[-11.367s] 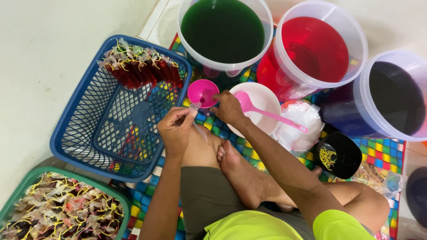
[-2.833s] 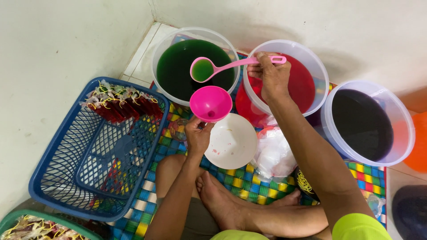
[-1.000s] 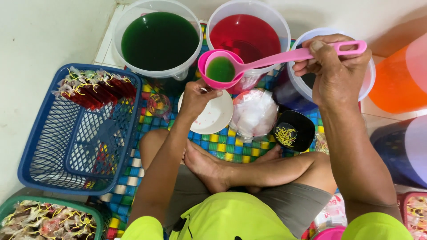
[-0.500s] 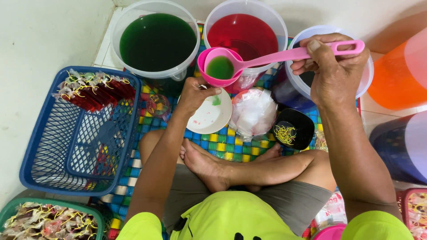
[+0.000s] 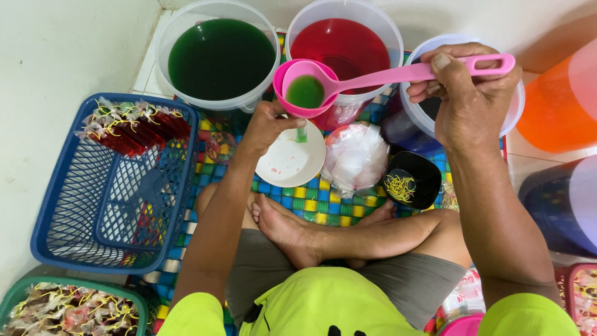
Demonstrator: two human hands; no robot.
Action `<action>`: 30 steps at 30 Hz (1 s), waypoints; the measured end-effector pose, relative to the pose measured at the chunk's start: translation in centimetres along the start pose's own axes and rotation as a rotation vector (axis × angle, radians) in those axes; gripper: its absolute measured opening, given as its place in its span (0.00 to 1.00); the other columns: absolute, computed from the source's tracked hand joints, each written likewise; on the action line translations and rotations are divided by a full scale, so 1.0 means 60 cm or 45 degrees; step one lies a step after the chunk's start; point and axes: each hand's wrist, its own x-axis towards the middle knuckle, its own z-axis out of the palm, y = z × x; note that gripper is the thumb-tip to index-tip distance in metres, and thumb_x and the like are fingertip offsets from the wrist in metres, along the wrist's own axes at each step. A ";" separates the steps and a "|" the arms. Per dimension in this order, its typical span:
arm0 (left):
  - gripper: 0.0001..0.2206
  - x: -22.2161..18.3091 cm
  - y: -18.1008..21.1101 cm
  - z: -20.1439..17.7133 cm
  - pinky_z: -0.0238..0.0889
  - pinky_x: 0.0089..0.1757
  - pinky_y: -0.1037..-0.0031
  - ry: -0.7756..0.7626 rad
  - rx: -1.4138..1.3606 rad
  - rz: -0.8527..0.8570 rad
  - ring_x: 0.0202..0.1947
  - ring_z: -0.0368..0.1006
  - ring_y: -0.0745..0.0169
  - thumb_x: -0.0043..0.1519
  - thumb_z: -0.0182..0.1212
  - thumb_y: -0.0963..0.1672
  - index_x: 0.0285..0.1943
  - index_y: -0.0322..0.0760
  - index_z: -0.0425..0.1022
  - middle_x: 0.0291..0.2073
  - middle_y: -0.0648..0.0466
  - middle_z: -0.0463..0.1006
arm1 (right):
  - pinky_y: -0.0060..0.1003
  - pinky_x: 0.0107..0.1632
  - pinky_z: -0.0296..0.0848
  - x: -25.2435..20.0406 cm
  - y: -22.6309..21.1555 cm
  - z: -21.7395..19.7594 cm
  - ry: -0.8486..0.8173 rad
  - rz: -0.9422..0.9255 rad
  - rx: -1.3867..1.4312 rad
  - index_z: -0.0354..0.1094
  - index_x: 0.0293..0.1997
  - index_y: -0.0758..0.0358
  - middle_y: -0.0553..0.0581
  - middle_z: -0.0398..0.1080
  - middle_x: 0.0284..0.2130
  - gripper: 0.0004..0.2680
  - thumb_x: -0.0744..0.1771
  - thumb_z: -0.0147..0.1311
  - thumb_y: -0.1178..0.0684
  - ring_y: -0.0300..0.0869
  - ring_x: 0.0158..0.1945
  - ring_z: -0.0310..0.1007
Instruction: Filling small plastic bags with colored syrup using a ladle and funnel, then tying them with rubber bands.
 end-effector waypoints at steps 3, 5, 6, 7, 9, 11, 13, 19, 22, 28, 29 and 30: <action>0.13 0.005 -0.001 -0.002 0.74 0.40 0.81 -0.018 -0.037 0.035 0.33 0.76 0.68 0.52 0.72 0.35 0.45 0.35 0.84 0.35 0.51 0.84 | 0.26 0.32 0.78 0.003 -0.002 -0.002 -0.017 -0.014 -0.006 0.71 0.47 0.70 0.63 0.74 0.31 0.03 0.71 0.52 0.62 0.40 0.26 0.74; 0.13 0.010 -0.001 -0.003 0.75 0.41 0.80 -0.022 -0.047 0.030 0.33 0.78 0.68 0.52 0.73 0.36 0.45 0.35 0.84 0.35 0.50 0.85 | 0.26 0.32 0.78 0.005 -0.004 -0.002 -0.008 -0.015 -0.013 0.71 0.47 0.70 0.62 0.74 0.31 0.03 0.71 0.52 0.62 0.40 0.26 0.74; 0.12 0.012 -0.001 -0.003 0.77 0.42 0.79 -0.024 -0.057 0.025 0.33 0.80 0.67 0.52 0.73 0.36 0.45 0.34 0.84 0.36 0.49 0.86 | 0.26 0.32 0.78 0.006 -0.004 -0.002 0.001 -0.017 -0.020 0.72 0.46 0.70 0.62 0.74 0.30 0.03 0.71 0.52 0.62 0.40 0.26 0.73; 0.12 0.013 0.001 -0.002 0.77 0.42 0.79 -0.024 -0.057 0.025 0.33 0.80 0.67 0.52 0.73 0.36 0.45 0.34 0.84 0.36 0.49 0.86 | 0.26 0.32 0.78 0.006 -0.004 -0.004 0.000 -0.016 -0.020 0.72 0.46 0.70 0.62 0.74 0.30 0.03 0.71 0.52 0.62 0.40 0.26 0.73; 0.12 0.016 0.006 0.000 0.77 0.42 0.77 -0.023 -0.031 0.044 0.33 0.80 0.66 0.52 0.73 0.37 0.44 0.35 0.84 0.36 0.49 0.86 | 0.26 0.32 0.78 0.008 -0.003 -0.006 -0.022 -0.048 -0.035 0.71 0.48 0.71 0.63 0.74 0.32 0.04 0.72 0.52 0.62 0.40 0.26 0.73; 0.12 0.018 0.007 0.000 0.75 0.41 0.79 -0.026 -0.035 0.045 0.32 0.79 0.67 0.52 0.73 0.37 0.44 0.35 0.84 0.35 0.49 0.85 | 0.27 0.32 0.78 0.010 -0.004 -0.005 -0.011 -0.045 -0.034 0.71 0.47 0.71 0.63 0.74 0.32 0.03 0.71 0.52 0.62 0.40 0.27 0.74; 0.11 0.019 0.007 0.001 0.74 0.40 0.80 -0.029 -0.040 0.044 0.32 0.77 0.68 0.52 0.73 0.37 0.44 0.34 0.84 0.34 0.50 0.85 | 0.27 0.32 0.78 0.010 -0.004 -0.005 0.000 -0.039 -0.033 0.71 0.47 0.70 0.62 0.74 0.32 0.03 0.71 0.52 0.62 0.40 0.27 0.74; 0.10 0.019 0.005 0.002 0.73 0.41 0.80 -0.018 -0.018 0.049 0.32 0.76 0.68 0.53 0.73 0.37 0.44 0.35 0.84 0.34 0.50 0.85 | 0.27 0.34 0.78 0.008 0.001 -0.008 -0.051 -0.095 -0.075 0.70 0.48 0.71 0.63 0.73 0.34 0.03 0.73 0.52 0.63 0.41 0.29 0.74; 0.11 0.021 0.002 0.000 0.72 0.40 0.81 -0.029 -0.041 0.071 0.31 0.75 0.69 0.54 0.73 0.37 0.44 0.35 0.84 0.33 0.50 0.85 | 0.27 0.34 0.79 0.010 0.000 -0.008 -0.041 -0.076 -0.051 0.71 0.48 0.71 0.63 0.73 0.33 0.04 0.72 0.52 0.62 0.41 0.28 0.75; 0.11 0.016 0.005 0.001 0.74 0.40 0.80 -0.011 0.002 0.067 0.32 0.78 0.67 0.53 0.72 0.37 0.44 0.35 0.84 0.35 0.49 0.85 | 0.27 0.33 0.78 0.010 0.006 -0.008 -0.027 -0.056 -0.030 0.71 0.48 0.71 0.62 0.73 0.32 0.03 0.72 0.52 0.62 0.40 0.27 0.74; 0.11 0.016 0.005 0.001 0.73 0.41 0.80 -0.017 -0.016 0.074 0.32 0.77 0.68 0.53 0.72 0.37 0.45 0.36 0.84 0.35 0.50 0.85 | 0.27 0.33 0.78 0.010 0.006 -0.008 -0.033 -0.062 -0.027 0.71 0.48 0.71 0.62 0.73 0.32 0.03 0.72 0.52 0.63 0.40 0.27 0.74; 0.11 0.016 0.005 0.001 0.72 0.41 0.80 -0.024 -0.034 0.081 0.33 0.76 0.69 0.54 0.73 0.37 0.45 0.36 0.84 0.35 0.50 0.85 | 0.27 0.33 0.78 0.010 0.006 -0.007 -0.039 -0.068 -0.025 0.71 0.48 0.71 0.63 0.74 0.32 0.03 0.72 0.52 0.63 0.40 0.27 0.74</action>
